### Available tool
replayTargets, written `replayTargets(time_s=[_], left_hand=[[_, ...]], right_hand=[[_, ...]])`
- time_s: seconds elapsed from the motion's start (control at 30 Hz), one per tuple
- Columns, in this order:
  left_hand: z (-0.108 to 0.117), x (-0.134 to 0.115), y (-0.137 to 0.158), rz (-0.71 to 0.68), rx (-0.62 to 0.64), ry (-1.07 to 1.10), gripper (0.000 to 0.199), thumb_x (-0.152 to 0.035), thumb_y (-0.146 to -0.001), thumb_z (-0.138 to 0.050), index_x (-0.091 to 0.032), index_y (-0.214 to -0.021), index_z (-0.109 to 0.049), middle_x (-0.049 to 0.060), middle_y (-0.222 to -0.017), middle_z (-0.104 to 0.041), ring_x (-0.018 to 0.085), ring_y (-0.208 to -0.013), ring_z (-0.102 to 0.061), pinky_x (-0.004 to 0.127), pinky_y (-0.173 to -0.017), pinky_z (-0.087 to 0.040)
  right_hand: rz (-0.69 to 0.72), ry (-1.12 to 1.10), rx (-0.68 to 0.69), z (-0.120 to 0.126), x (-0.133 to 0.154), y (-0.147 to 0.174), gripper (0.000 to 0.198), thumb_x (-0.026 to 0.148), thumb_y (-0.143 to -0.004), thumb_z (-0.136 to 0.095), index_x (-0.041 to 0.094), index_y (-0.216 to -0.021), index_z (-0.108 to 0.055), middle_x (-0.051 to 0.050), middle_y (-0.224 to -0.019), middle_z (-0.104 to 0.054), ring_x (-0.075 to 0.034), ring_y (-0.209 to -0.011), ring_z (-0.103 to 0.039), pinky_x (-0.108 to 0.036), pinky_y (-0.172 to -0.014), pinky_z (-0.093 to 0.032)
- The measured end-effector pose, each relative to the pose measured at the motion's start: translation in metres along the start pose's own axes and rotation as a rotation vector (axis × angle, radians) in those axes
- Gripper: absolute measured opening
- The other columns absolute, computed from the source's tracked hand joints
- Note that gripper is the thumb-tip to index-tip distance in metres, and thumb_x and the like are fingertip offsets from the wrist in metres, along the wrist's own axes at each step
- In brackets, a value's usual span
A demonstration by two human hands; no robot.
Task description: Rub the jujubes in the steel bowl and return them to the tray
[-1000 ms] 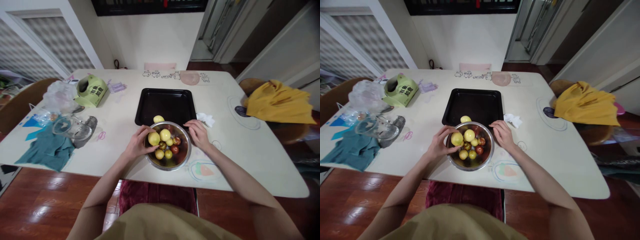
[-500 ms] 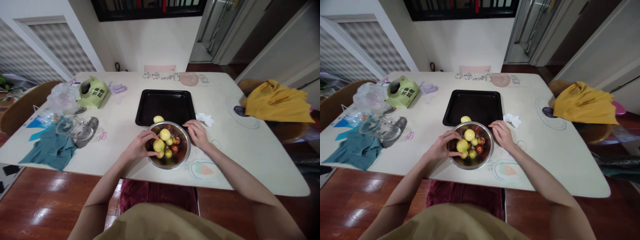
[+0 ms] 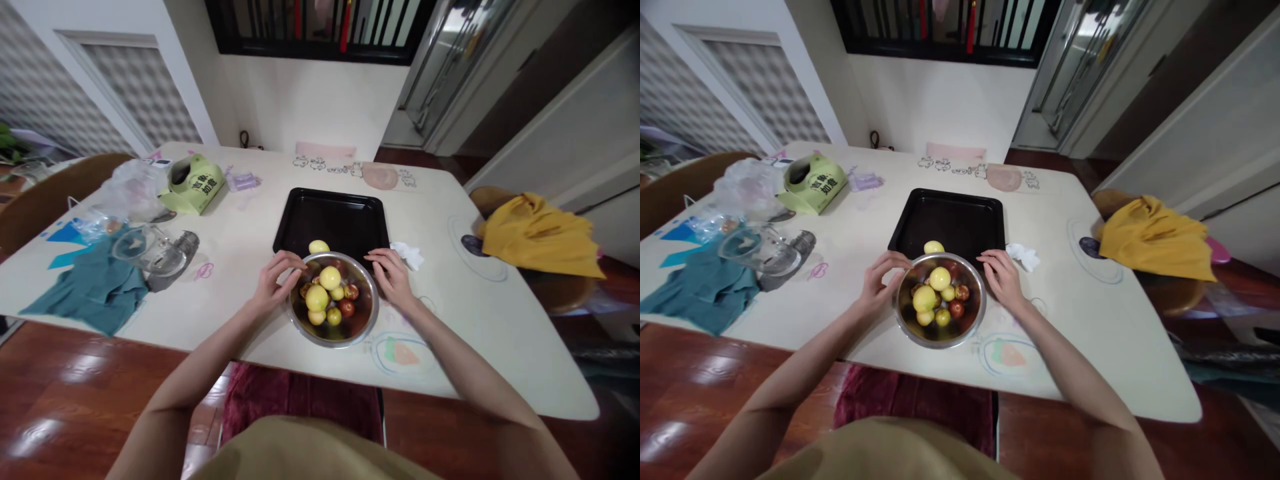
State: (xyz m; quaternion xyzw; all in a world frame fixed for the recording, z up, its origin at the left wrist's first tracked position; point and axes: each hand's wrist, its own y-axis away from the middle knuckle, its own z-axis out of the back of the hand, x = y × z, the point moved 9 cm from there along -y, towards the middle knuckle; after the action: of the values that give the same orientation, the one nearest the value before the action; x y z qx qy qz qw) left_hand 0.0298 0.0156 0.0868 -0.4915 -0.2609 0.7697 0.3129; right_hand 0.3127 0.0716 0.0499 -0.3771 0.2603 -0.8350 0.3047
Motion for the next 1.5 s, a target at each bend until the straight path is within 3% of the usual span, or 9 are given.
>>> replayTargets(time_s=[0.2, 0.37, 0.53, 0.77, 0.93, 1.1, 1.27, 1.37, 1.5], left_hand=[[-0.013, 0.021, -0.001, -0.194, 0.033, 0.014, 0.033, -0.025, -0.111, -0.042, -0.015, -0.107, -0.073, 0.013, -0.105, -0.074, 0.023, -0.102, -0.068, 0.042, -0.092, -0.055], [-0.018, 0.036, -0.01, -0.231, 0.048, 0.033, 0.039, -0.028, -0.112, -0.037, -0.015, -0.108, -0.073, 0.013, -0.103, -0.074, 0.024, -0.102, -0.068, 0.043, -0.092, -0.054], [-0.02, 0.035, -0.009, -0.251, 0.058, 0.077, 0.038, -0.028, -0.111, -0.037, -0.015, -0.109, -0.073, 0.013, -0.102, -0.074, 0.024, -0.1, -0.068, 0.043, -0.091, -0.055], [-0.023, 0.028, -0.007, -0.217, 0.132, 0.15, 0.038, -0.028, -0.111, -0.037, -0.016, -0.113, -0.073, 0.015, -0.105, -0.075, 0.026, -0.103, -0.069, 0.045, -0.094, -0.056], [-0.025, 0.027, -0.006, -0.22, 0.177, 0.153, 0.041, -0.028, -0.111, -0.036, -0.016, -0.117, -0.075, 0.015, -0.112, -0.078, 0.027, -0.111, -0.072, 0.046, -0.098, -0.056], [-0.026, 0.028, -0.005, -0.223, 0.189, 0.14, 0.042, -0.029, -0.112, -0.036, -0.016, -0.115, -0.076, 0.015, -0.112, -0.08, 0.027, -0.112, -0.074, 0.045, -0.098, -0.057], [-0.027, 0.03, -0.004, -0.212, 0.179, 0.132, 0.043, -0.032, -0.113, -0.037, -0.018, -0.112, -0.077, 0.013, -0.109, -0.081, 0.026, -0.11, -0.075, 0.043, -0.095, -0.056], [-0.029, 0.03, -0.004, -0.192, 0.205, 0.136, 0.044, -0.033, -0.113, -0.036, -0.018, -0.11, -0.077, 0.013, -0.108, -0.081, 0.026, -0.109, -0.075, 0.044, -0.095, -0.055], [-0.027, 0.029, -0.006, -0.181, 0.205, 0.13, 0.045, -0.033, -0.113, -0.035, -0.018, -0.109, -0.078, 0.013, -0.106, -0.081, 0.026, -0.107, -0.075, 0.044, -0.094, -0.055]], right_hand=[[0.058, -0.074, 0.215, -0.032, 0.002, -0.044, 0.029, 0.033, -0.109, -0.052, 0.027, -0.129, -0.072, -0.011, -0.124, -0.072, -0.027, -0.117, -0.069, -0.049, -0.104, -0.058], [0.105, -0.2, 0.44, -0.078, 0.002, -0.08, 0.036, 0.04, -0.105, -0.06, 0.029, -0.139, -0.068, -0.011, -0.135, -0.069, -0.028, -0.127, -0.066, -0.051, -0.11, -0.056], [0.125, -0.306, 0.611, -0.113, 0.003, -0.097, 0.042, 0.043, -0.103, -0.065, 0.031, -0.142, -0.067, -0.01, -0.137, -0.067, -0.027, -0.128, -0.066, -0.051, -0.112, -0.054], [0.091, -0.417, 0.778, -0.127, 0.003, -0.092, 0.041, 0.041, -0.102, -0.067, 0.03, -0.141, -0.069, -0.009, -0.139, -0.07, -0.027, -0.129, -0.065, -0.049, -0.114, -0.05], [0.004, -0.462, 0.785, -0.132, -0.002, -0.088, 0.045, 0.037, -0.095, -0.073, 0.026, -0.138, -0.069, -0.01, -0.135, -0.073, -0.027, -0.119, -0.07, -0.039, -0.093, -0.059], [0.046, -0.338, 0.646, -0.11, -0.004, -0.094, 0.039, 0.037, -0.092, -0.075, 0.024, -0.129, -0.071, -0.01, -0.126, -0.075, -0.028, -0.115, -0.07, -0.045, -0.098, -0.058], [0.092, -0.13, 0.479, -0.045, 0.014, -0.094, 0.038, 0.032, -0.097, -0.067, 0.028, -0.135, -0.067, -0.01, -0.132, -0.071, -0.031, -0.123, -0.066, -0.053, -0.106, -0.056], [0.137, -0.091, 0.501, -0.016, 0.043, -0.079, 0.04, 0.031, -0.1, -0.066, 0.031, -0.139, -0.065, -0.01, -0.137, -0.07, -0.032, -0.125, -0.066, -0.055, -0.109, -0.054], [0.245, -0.081, 0.633, -0.006, 0.091, -0.044, 0.043, 0.026, -0.101, -0.063, 0.036, -0.143, -0.063, -0.008, -0.138, -0.07, -0.028, -0.118, -0.069, -0.047, -0.099, -0.06]])
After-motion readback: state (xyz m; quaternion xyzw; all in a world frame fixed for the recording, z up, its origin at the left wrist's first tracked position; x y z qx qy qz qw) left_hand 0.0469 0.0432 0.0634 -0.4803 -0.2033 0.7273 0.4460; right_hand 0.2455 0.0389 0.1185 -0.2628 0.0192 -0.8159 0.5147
